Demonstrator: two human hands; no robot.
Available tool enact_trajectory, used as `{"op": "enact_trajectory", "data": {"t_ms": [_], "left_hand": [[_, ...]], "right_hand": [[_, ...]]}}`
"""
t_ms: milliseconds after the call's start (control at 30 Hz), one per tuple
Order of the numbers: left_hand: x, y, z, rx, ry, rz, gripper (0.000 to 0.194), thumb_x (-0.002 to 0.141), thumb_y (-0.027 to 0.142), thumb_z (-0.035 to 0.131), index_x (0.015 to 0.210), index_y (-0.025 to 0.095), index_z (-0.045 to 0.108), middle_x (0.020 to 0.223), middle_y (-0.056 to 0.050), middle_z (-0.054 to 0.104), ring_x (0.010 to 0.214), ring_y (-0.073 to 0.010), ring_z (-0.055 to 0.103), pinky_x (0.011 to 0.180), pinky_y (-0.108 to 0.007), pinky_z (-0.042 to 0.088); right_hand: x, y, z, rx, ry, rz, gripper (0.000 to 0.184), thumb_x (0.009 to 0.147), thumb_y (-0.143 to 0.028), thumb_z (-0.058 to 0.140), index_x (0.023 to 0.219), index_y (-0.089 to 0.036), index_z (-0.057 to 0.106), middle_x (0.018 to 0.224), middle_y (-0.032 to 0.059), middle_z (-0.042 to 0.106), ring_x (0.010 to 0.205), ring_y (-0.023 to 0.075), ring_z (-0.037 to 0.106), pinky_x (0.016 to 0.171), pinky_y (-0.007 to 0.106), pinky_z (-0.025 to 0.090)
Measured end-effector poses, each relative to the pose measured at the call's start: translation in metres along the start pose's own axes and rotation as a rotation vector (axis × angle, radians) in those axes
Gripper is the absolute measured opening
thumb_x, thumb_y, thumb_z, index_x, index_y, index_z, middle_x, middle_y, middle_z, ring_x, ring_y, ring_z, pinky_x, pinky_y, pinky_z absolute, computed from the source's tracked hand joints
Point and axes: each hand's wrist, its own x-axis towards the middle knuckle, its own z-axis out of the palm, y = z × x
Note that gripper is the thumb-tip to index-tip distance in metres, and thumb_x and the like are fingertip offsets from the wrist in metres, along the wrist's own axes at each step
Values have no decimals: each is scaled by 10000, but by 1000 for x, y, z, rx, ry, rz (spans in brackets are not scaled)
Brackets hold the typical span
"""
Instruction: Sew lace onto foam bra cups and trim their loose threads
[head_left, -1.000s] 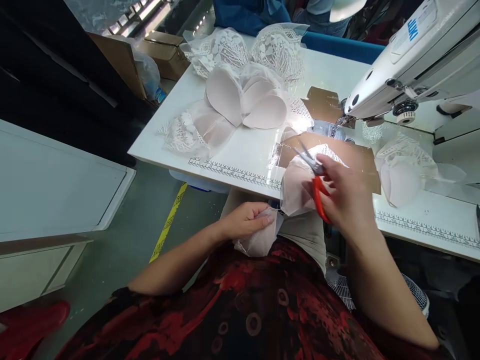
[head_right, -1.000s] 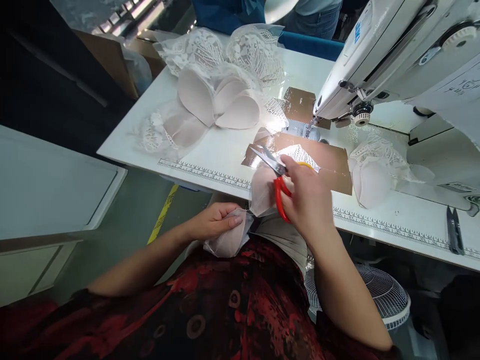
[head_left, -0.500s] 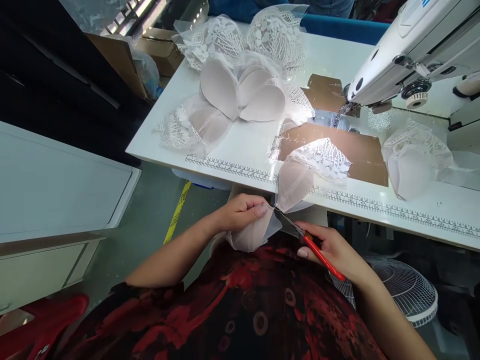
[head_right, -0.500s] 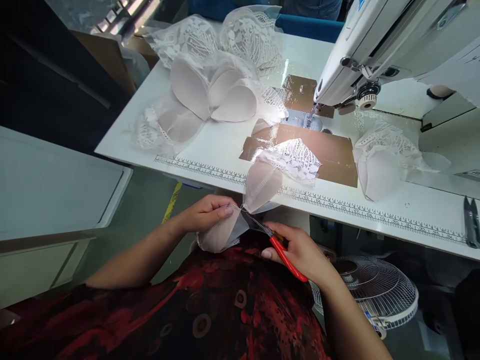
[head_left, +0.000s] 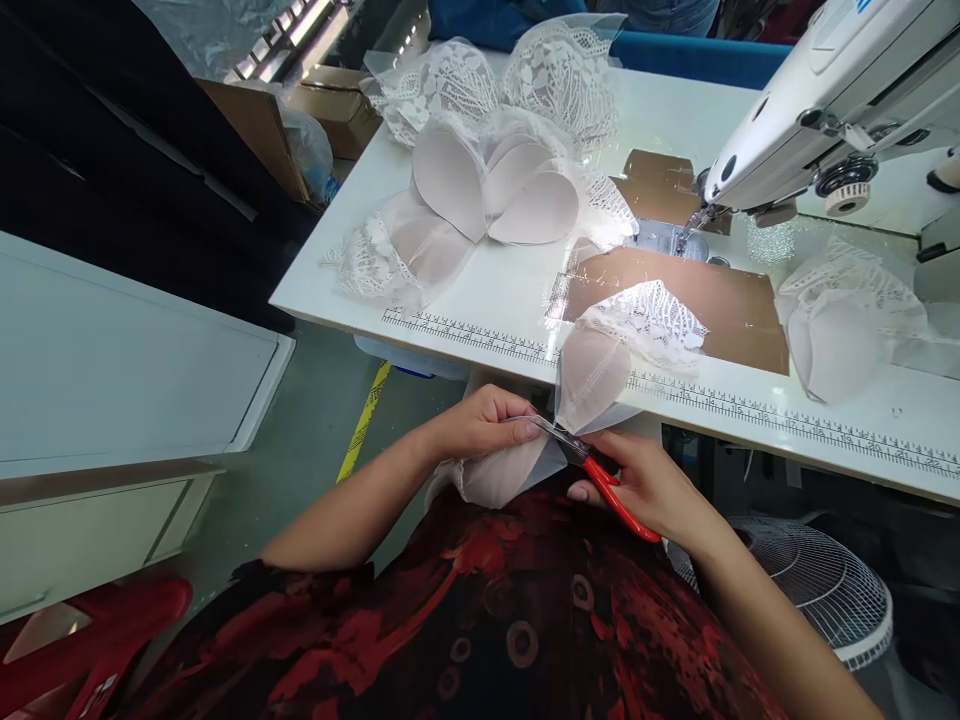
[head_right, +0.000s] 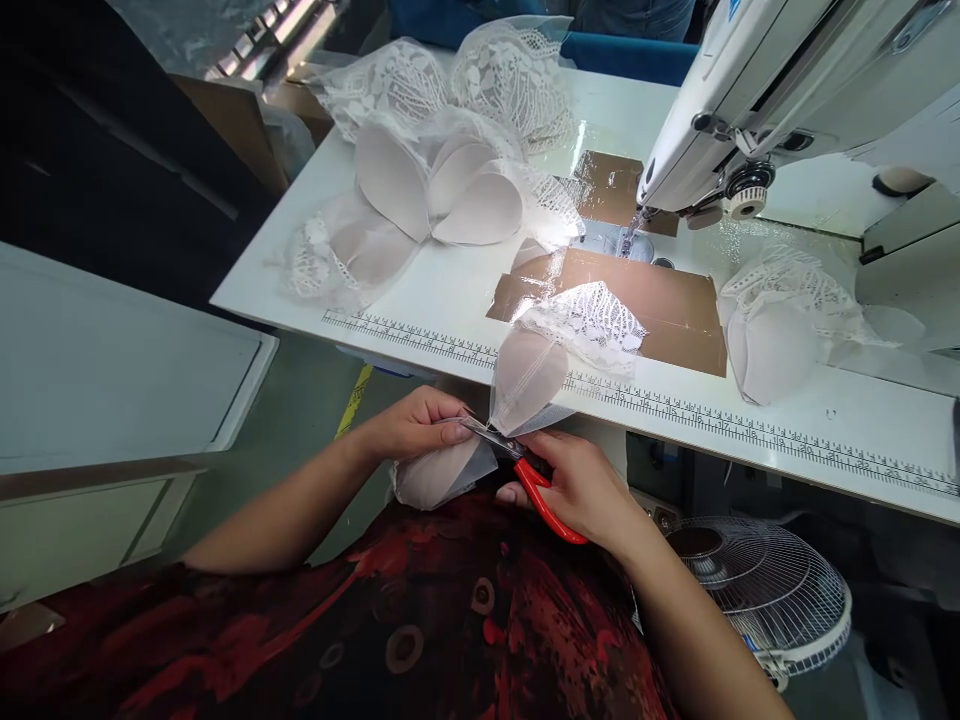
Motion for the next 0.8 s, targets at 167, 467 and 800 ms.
{"op": "enact_trajectory", "data": {"t_ms": [167, 467, 800], "left_hand": [[3, 3, 1, -38, -16, -8, 450, 790, 513, 693, 774, 65, 652, 700, -5, 543, 659, -95, 462, 590, -186, 380], [3, 4, -2, -35, -31, -47, 436, 806, 494, 686, 843, 59, 677, 696, -14, 577, 650, -102, 486, 580, -191, 384], [2, -2, -3, 26, 9, 9, 415, 841, 473, 670, 939, 73, 719, 821, -63, 696, 733, -124, 597, 671, -203, 450]], "right_hand": [[-1, 2, 2, 22, -2, -13, 443, 821, -431, 702, 1202, -216, 639, 928, 34, 700, 813, 201, 631, 712, 262, 466], [0, 15, 10, -30, 74, -78, 315, 860, -435, 658, 1056, -189, 673, 810, 42, 713, 690, 170, 649, 626, 236, 454], [-9, 34, 24, -110, 283, -220, 332, 849, -417, 659, 1096, -195, 648, 816, 56, 734, 690, 186, 684, 622, 251, 511]]}}
